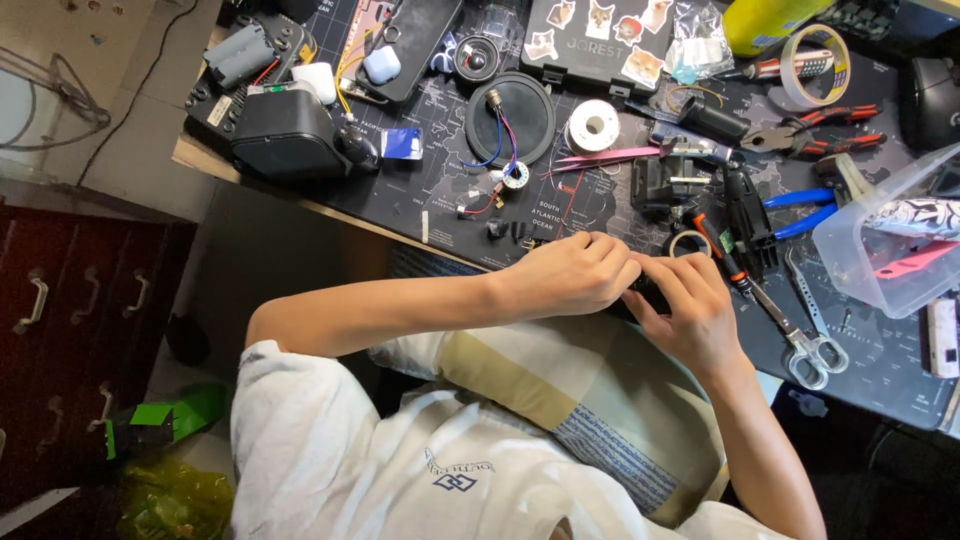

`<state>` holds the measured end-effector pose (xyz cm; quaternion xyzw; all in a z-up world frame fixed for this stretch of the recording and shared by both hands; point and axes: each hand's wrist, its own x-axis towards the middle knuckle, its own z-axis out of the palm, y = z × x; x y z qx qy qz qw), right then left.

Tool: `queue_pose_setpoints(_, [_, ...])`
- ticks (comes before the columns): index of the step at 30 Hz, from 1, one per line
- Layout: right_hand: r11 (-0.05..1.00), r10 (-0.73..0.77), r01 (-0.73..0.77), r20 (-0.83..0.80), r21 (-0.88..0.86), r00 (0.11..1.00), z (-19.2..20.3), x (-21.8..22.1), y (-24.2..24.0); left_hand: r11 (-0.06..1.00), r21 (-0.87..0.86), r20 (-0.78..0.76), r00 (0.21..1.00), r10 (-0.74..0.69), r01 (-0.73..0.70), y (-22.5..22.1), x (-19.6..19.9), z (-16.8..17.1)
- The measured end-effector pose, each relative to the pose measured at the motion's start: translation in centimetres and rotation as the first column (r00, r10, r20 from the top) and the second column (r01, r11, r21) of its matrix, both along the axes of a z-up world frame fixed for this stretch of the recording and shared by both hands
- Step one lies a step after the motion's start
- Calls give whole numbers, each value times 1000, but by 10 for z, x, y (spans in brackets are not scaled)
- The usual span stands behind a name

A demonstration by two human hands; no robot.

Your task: The person disassembles a small electronic device using a screwdriver, handles a battery and internal components, and rearranges wires on the workbench.

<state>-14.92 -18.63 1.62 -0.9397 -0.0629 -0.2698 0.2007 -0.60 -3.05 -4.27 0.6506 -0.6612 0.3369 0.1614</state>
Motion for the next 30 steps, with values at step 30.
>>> queue_pose_setpoints(30, [999,15,-14,-38,31,999,6,16,4,998,24,115,992,54,-57,-31,11,-26])
